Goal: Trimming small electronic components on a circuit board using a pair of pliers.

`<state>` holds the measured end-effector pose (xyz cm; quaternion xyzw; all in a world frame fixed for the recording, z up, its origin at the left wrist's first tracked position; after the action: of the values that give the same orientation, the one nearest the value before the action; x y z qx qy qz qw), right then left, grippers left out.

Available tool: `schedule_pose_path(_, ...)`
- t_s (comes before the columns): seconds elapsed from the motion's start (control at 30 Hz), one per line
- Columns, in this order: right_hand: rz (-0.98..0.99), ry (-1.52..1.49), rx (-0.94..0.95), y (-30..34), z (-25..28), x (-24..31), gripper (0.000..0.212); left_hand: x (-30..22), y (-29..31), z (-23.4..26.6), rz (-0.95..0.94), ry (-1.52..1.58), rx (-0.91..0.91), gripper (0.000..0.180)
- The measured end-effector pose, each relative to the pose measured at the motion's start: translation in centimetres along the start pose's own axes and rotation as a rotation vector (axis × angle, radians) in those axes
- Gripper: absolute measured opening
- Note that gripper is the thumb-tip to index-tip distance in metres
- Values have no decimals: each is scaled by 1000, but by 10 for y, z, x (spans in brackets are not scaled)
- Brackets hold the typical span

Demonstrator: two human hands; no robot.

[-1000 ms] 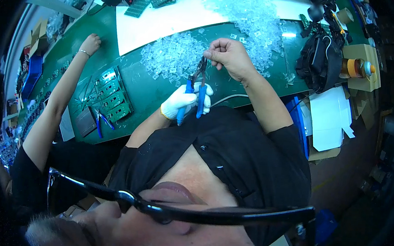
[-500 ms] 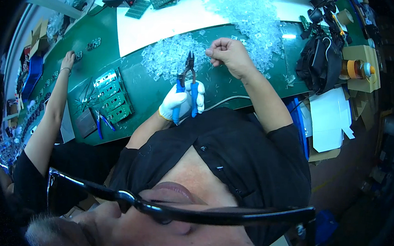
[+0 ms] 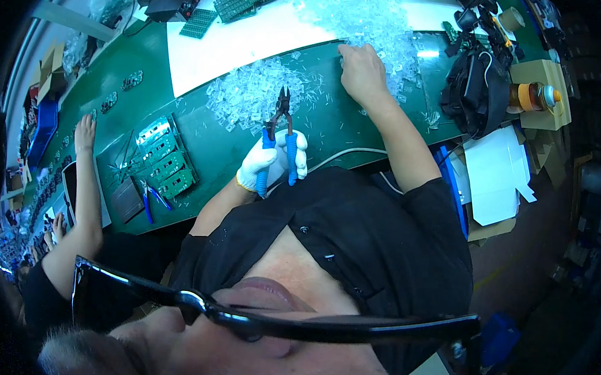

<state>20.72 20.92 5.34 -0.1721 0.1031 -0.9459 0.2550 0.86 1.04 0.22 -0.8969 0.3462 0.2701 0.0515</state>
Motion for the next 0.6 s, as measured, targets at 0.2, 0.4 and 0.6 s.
schedule_pose_path(0.2, 18, -81, 17, 1, -17, -12, 26, 6, -1, 5, 53, -44, -38, 79)
schedule_pose_path(0.4, -235, -1066, 119, 19, -21, 24, 33, 8, -3, 7, 97, -34, -94, 79)
schedule_pose_path(0.6, -278, -1376, 196, 29, 4, 58, 46, 8, -4, 6, 110, -70, -108, 80)
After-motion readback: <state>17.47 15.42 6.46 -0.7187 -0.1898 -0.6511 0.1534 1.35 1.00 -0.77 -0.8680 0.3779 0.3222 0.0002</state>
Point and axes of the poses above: each hand's wrist, its own y-axis away from the middle knuckle, its own z-axis out of the back of the hand, x = y × z, the point moved 5 cm from there along -y, towards the middle knuckle, and after that the axes turned 5 degrees about z, right-handed, at the moved point
